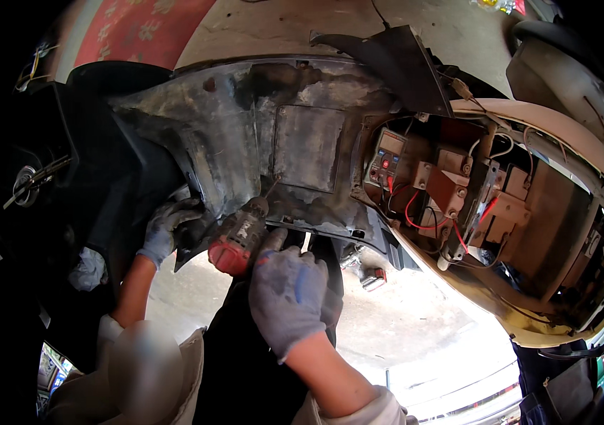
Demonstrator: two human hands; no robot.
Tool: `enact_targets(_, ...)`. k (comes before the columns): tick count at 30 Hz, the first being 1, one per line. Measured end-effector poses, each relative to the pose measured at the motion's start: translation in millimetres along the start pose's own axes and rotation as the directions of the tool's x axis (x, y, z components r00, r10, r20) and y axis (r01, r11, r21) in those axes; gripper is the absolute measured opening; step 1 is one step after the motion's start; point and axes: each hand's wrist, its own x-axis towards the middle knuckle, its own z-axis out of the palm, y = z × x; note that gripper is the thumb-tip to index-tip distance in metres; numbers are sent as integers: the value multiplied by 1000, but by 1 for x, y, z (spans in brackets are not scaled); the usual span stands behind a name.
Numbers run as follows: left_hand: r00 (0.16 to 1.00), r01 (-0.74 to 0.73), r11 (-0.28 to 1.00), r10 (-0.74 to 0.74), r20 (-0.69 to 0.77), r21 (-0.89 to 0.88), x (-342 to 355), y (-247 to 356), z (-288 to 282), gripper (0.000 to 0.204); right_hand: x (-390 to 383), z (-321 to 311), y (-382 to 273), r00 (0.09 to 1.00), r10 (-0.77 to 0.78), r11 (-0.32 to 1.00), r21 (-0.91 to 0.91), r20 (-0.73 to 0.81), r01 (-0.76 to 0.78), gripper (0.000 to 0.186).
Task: The person repairs an electric scooter by connecting wires under the seat and using a power drill to remove a floor panel. They then test the scooter's functionality by turning the key and checking the digital dashboard display.
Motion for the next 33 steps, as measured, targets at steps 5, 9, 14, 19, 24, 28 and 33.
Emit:
enact_targets(5, 993, -113, 978, 115, -1, 178, 1, 0, -1, 35, 6, 4, -16, 999, 38, 999, 2, 3, -38, 20)
enact_targets(9, 975, -223, 918, 218, 51, 328, -1, 0, -4, 31, 8, 4, -20, 999, 14, 999, 45, -37, -13, 16)
enact_targets(14, 969, -225, 830, 244, 31, 511, 2, 16, -3, 38, 11, 0, -15, 996, -15, 992, 121, -83, 25, 10)
enact_targets(19, 967, -233, 817, 254, 33, 528, -1, 13, -7, 39, 10, -4, -16, 990, -67, 988, 127, -121, 83, 10)
enact_targets(24, 993, -110, 950, 115, -1, 293, 3, -6, 1, 41, 8, -7, -20, 995, -35, 994, 98, -95, 44, 14)
enact_targets(28, 998, -66, 978, 68, -3, 199, 2, -10, 0, 41, 9, -6, -21, 1000, 1, 996, 95, -6, 0, 20)
enact_targets(33, 990, -140, 941, 141, 19, 308, 0, -11, -3, 42, 6, -4, -23, 999, 27, 998, 62, 29, -29, 23)
